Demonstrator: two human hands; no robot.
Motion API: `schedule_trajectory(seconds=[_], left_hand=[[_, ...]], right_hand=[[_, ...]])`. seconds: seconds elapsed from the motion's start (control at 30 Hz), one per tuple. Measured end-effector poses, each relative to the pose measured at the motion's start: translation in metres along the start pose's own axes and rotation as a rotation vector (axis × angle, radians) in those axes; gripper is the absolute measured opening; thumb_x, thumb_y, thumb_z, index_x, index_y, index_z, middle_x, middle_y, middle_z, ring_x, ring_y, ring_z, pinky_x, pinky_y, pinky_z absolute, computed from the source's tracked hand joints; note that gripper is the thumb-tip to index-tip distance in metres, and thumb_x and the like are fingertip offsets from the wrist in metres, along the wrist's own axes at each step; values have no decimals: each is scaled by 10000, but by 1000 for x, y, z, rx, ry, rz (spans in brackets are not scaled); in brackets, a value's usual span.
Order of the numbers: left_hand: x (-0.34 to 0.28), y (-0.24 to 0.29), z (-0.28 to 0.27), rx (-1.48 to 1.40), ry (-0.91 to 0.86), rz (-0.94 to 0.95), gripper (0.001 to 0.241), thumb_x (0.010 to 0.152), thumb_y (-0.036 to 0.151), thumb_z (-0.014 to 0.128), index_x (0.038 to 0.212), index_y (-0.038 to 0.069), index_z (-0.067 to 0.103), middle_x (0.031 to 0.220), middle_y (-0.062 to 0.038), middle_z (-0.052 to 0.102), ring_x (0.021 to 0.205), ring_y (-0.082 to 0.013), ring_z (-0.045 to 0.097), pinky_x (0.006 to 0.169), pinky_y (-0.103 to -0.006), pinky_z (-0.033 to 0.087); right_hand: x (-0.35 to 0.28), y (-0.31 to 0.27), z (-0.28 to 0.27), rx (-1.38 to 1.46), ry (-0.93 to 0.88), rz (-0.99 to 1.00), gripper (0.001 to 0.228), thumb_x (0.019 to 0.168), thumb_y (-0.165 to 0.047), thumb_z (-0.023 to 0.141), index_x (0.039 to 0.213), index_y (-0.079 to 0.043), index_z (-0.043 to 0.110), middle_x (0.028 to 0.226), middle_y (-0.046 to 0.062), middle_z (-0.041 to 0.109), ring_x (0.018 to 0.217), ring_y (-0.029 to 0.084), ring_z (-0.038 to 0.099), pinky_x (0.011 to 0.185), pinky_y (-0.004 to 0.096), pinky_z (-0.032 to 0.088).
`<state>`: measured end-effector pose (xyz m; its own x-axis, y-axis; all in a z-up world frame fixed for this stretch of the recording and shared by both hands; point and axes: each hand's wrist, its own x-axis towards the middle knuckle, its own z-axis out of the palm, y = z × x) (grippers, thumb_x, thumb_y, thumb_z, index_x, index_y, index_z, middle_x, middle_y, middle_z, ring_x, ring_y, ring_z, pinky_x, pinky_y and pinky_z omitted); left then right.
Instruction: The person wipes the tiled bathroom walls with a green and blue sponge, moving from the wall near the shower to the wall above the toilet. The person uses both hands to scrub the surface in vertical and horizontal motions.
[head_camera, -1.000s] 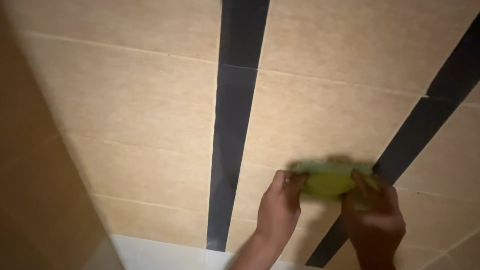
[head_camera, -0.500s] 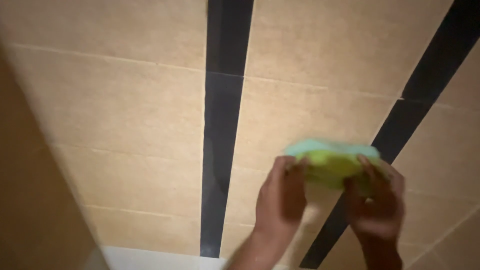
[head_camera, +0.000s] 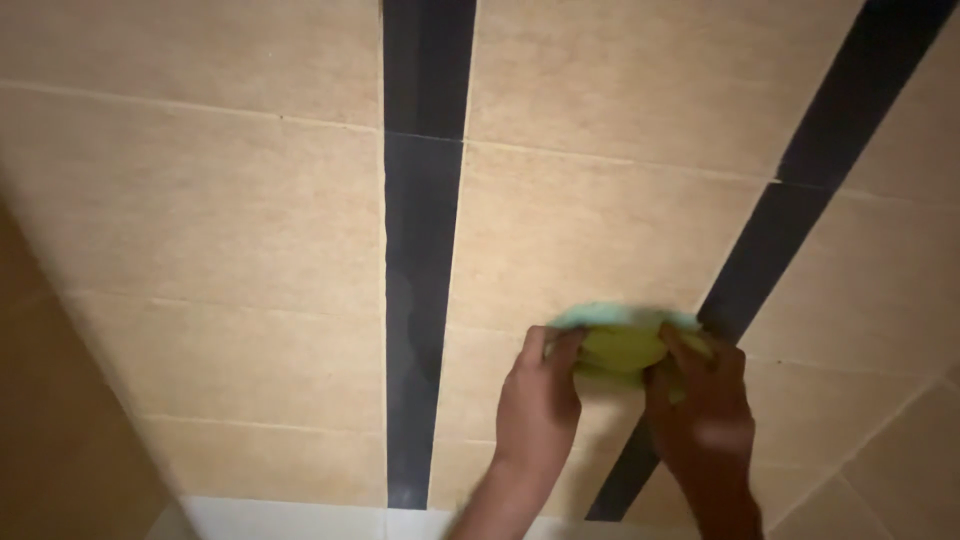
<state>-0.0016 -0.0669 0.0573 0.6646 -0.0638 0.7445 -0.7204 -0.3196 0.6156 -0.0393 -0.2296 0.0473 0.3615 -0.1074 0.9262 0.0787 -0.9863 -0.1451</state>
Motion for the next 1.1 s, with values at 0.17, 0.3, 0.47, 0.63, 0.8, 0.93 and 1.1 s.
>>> schedule_trajectory(seconds=[0.17, 0.3, 0.47, 0.63, 0.8, 0.93, 1.1], left_hand=[[7, 28, -20, 9, -20, -50, 409, 880, -80, 579, 1248, 48, 703, 1102, -168, 646, 867, -357, 707, 736, -442, 571], [23, 31, -23, 74, 103, 37, 404, 918, -67, 586, 1277, 84, 697, 1149, -145, 642, 844, -314, 714, 683, -389, 592], [21, 10, -14, 182, 130, 70, 501, 835, -107, 580, 1271, 105, 706, 1162, -144, 651, 883, -349, 709, 715, -426, 587], [12, 4, -13, 225, 77, 25, 529, 816, -115, 570, 1284, 94, 698, 1151, -158, 635, 896, -379, 700, 738, -467, 574], [18, 26, -36, 186, 35, -54, 456, 878, -59, 579, 1290, 101, 691, 1135, -153, 623, 878, -358, 708, 763, -445, 580], [25, 23, -45, 143, 170, 35, 384, 916, -12, 615, 1278, 88, 700, 1130, -159, 629, 899, -351, 704, 753, -431, 581], [21, -4, -38, 76, 234, 74, 338, 930, -15, 622, 1240, 74, 720, 1089, -149, 634, 935, -335, 698, 791, -413, 579]], right_hand=[[32, 10, -24, 68, -114, -51, 488, 839, -197, 804, 1305, -137, 675, 1312, 135, 625, 1245, 354, 552, 1023, 433, 520], [57, -3, -27, 154, -44, 45, 490, 904, -167, 752, 1379, -130, 639, 1420, 244, 479, 1256, 390, 524, 1034, 475, 479], [39, 12, 18, 59, 25, -84, 509, 946, -133, 733, 1439, -180, 614, 1443, 220, 481, 1311, 407, 512, 1061, 490, 483], [28, 3, 15, 79, 1, 0, 462, 964, -176, 749, 1408, -218, 630, 1428, 213, 494, 1285, 382, 546, 1008, 439, 521], [53, -19, -17, -27, -166, 88, 475, 864, -284, 785, 1321, -205, 678, 1335, 209, 522, 1184, 359, 594, 978, 452, 533], [65, -37, -15, 203, -127, 158, 426, 933, -255, 724, 1347, -178, 660, 1443, 247, 463, 1165, 362, 601, 879, 429, 565], [45, -45, 7, 56, 92, -144, 389, 964, -192, 701, 1339, -87, 702, 1341, 228, 549, 1194, 429, 604, 1007, 506, 513]])
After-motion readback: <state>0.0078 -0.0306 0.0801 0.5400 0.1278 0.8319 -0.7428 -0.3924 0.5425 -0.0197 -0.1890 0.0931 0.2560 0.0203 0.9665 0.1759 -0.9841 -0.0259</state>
